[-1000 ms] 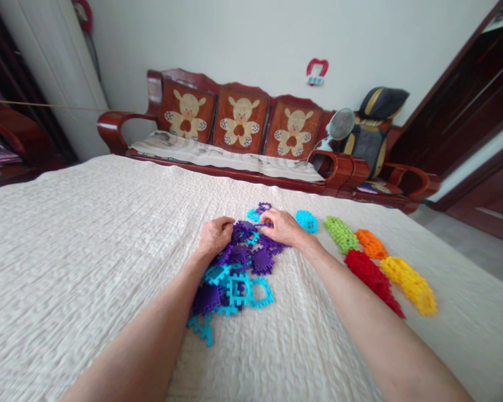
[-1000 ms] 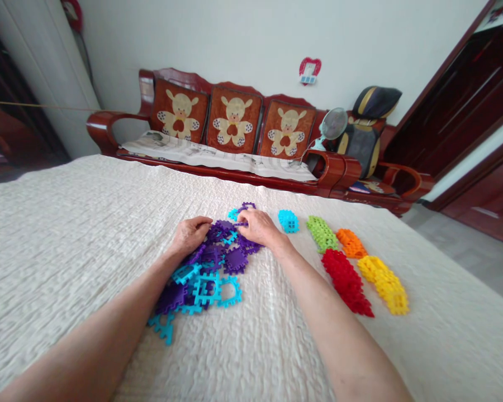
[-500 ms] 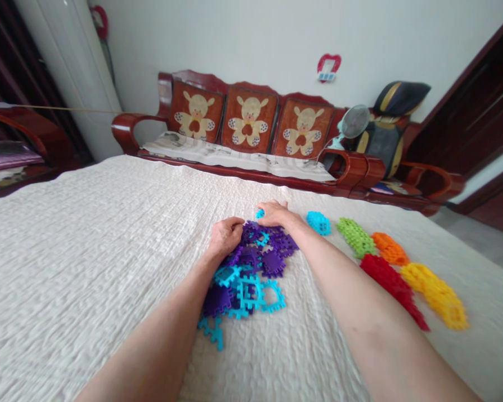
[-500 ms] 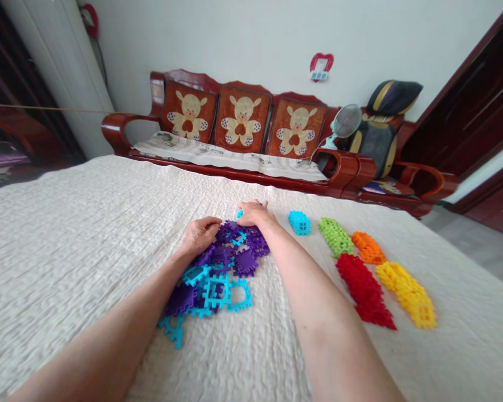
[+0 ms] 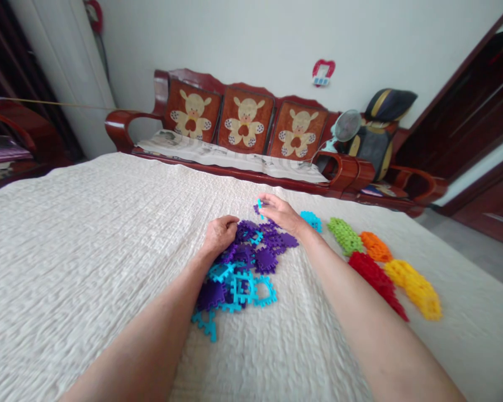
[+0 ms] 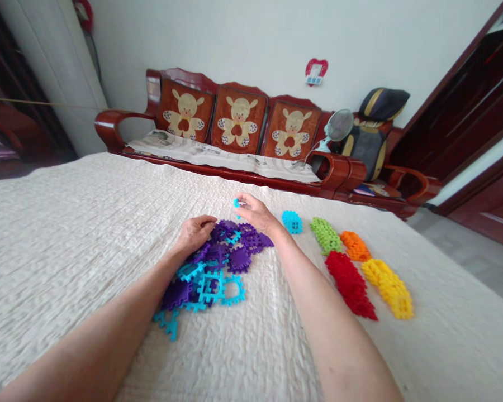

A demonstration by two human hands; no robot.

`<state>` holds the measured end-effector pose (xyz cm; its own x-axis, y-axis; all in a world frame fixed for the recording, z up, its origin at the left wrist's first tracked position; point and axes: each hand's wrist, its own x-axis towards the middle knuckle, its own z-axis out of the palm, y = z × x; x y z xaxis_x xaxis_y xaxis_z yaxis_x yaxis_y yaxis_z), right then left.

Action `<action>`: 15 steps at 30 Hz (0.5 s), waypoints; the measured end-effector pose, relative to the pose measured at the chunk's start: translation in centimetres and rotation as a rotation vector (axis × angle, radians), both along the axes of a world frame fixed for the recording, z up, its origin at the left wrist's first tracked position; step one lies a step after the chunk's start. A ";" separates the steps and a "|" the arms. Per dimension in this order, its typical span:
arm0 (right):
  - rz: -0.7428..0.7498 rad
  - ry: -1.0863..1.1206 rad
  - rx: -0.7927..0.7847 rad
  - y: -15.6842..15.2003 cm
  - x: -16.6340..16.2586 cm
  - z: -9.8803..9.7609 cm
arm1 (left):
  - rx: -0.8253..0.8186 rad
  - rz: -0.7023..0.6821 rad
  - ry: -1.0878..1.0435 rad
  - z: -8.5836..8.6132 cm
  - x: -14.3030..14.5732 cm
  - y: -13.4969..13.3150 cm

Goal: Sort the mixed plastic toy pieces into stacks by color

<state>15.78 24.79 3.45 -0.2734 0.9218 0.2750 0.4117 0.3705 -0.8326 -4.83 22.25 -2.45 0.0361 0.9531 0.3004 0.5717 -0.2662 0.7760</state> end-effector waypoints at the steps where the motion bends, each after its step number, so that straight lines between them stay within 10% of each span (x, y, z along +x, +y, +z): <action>1: -0.036 0.036 -0.018 -1.1 0.6 -0.1 | -0.005 0.002 -0.006 0.0 -0.1 0.0; 15: -0.692 -0.287 0.142 -13.0 8.3 -6.8 | -0.116 -0.007 -0.248 -0.6 -0.9 1.0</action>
<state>24.04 11.83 -3.34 0.2756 0.8699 0.4091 0.7819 0.0448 -0.6218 -5.77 23.22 -3.07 -0.0184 0.9816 0.1900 0.3591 -0.1709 0.9175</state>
